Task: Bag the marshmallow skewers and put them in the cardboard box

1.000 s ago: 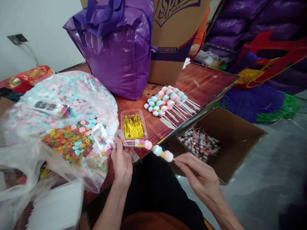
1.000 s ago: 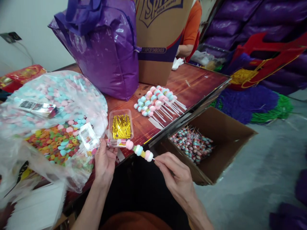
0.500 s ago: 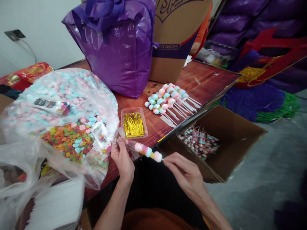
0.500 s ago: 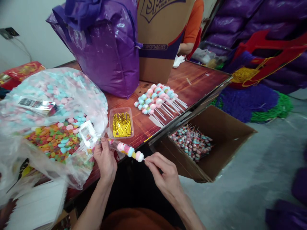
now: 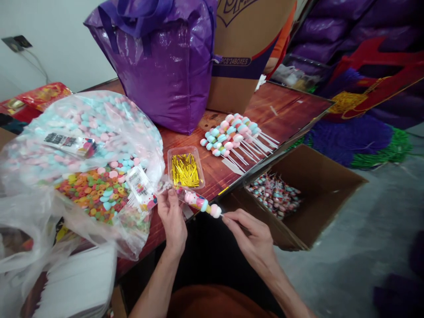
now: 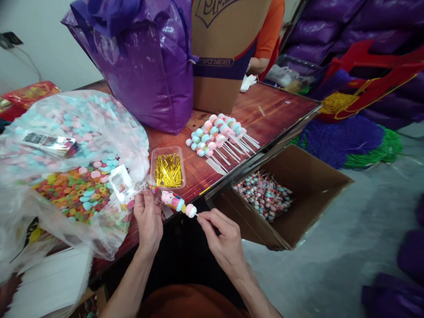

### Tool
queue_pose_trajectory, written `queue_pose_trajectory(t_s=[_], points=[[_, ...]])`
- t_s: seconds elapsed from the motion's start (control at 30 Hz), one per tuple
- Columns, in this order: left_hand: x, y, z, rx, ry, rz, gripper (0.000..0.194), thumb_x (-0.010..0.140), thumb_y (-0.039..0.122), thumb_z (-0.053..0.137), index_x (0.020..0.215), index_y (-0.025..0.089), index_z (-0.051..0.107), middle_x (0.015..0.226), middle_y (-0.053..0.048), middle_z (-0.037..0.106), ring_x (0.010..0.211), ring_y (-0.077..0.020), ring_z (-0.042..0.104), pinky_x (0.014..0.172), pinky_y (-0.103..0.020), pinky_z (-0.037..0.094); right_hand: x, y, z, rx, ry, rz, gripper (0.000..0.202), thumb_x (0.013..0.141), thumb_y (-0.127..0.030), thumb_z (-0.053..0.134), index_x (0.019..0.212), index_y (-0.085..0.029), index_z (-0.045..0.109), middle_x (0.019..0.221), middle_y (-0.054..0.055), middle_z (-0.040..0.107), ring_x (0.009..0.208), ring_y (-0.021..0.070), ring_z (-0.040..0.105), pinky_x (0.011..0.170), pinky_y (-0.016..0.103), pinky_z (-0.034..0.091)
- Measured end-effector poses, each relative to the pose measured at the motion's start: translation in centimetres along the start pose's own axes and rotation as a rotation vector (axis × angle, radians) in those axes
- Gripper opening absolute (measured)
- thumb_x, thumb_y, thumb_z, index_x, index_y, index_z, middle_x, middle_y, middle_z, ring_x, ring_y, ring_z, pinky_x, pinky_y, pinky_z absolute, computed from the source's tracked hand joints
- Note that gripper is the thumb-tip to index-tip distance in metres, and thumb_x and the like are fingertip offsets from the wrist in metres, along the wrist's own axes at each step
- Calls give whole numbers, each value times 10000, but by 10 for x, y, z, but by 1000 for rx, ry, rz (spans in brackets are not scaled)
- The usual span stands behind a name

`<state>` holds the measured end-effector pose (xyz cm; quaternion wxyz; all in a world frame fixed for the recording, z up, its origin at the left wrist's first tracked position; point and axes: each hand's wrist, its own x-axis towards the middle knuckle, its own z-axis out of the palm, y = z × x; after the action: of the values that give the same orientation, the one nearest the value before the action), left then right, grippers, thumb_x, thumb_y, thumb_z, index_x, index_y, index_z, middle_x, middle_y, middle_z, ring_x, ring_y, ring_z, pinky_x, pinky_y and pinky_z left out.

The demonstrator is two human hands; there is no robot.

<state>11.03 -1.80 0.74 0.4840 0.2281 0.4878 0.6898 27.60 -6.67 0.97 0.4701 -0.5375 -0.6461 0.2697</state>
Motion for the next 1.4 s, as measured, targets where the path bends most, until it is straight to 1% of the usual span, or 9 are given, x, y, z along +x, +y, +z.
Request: queue_pose_trajectory(t_s=[0.17, 0.3, 0.37, 0.57, 0.77, 1.03, 1.17, 1.3, 1.4], points=[[-8, 2, 6, -2, -75, -75, 305, 833, 438, 722, 942, 177, 609, 930, -51, 735, 837, -165, 710, 822, -302, 540, -1, 0, 0, -57, -65, 6, 147, 945, -214, 581, 855, -193, 695, 727, 10, 655, 648, 135, 594, 652, 252, 439], [-8, 5, 7, -80, -82, -208, 373, 799, 496, 739, 939, 184, 590, 877, -45, 745, 802, -194, 737, 797, -338, 558, 1, -2, -4, 61, -303, 228, 245, 976, -309, 521, 816, -197, 668, 613, -28, 539, 564, 118, 509, 562, 242, 386], [-7, 4, 8, -109, -75, -231, 400, 782, 514, 748, 941, 186, 582, 880, -49, 749, 820, -210, 744, 788, -343, 561, 1, -3, -2, 124, -354, 339, 277, 977, -344, 507, 788, -195, 645, 587, -40, 487, 549, 114, 466, 536, 238, 359], [-9, -1, 9, -93, -88, -205, 390, 804, 499, 733, 976, 179, 592, 921, -70, 752, 855, -209, 744, 792, -318, 553, -3, -9, 11, 176, -337, 469, 336, 974, -385, 484, 706, -194, 554, 579, -45, 463, 541, 107, 422, 525, 233, 328], [-5, 2, 7, -125, -88, -210, 334, 854, 482, 687, 967, 180, 600, 941, -69, 747, 911, -210, 738, 805, -316, 547, -6, -13, 10, 96, -340, 345, 341, 1003, -369, 446, 725, -201, 551, 572, -46, 466, 534, 108, 430, 554, 247, 326], [-14, 1, 12, -83, -182, -257, 347, 842, 475, 701, 992, 173, 619, 936, -69, 741, 900, -218, 741, 790, -316, 558, 2, -15, 19, 164, -286, 317, 314, 997, -355, 465, 745, -200, 571, 568, -46, 484, 532, 108, 448, 568, 251, 344], [-10, 6, 7, -90, -217, -305, 352, 832, 460, 719, 995, 163, 624, 931, -80, 745, 907, -230, 742, 783, -320, 563, 7, -15, 24, 289, -303, 408, 296, 979, -373, 481, 778, -191, 601, 543, -51, 494, 504, 104, 429, 532, 244, 339], [-4, 10, 2, -101, -196, -295, 332, 834, 437, 723, 991, 161, 623, 965, -86, 744, 923, -231, 737, 771, -311, 563, 0, -14, 24, 325, -359, 475, 315, 968, -395, 485, 771, -183, 609, 510, -52, 493, 480, 102, 414, 499, 237, 323], [-8, 7, 2, -70, -223, -294, 316, 857, 435, 697, 987, 154, 635, 967, -89, 742, 913, -221, 737, 768, -299, 562, -3, -18, 30, 331, -310, 495, 315, 957, -398, 496, 752, -182, 598, 490, -57, 477, 474, 101, 411, 501, 233, 327]])
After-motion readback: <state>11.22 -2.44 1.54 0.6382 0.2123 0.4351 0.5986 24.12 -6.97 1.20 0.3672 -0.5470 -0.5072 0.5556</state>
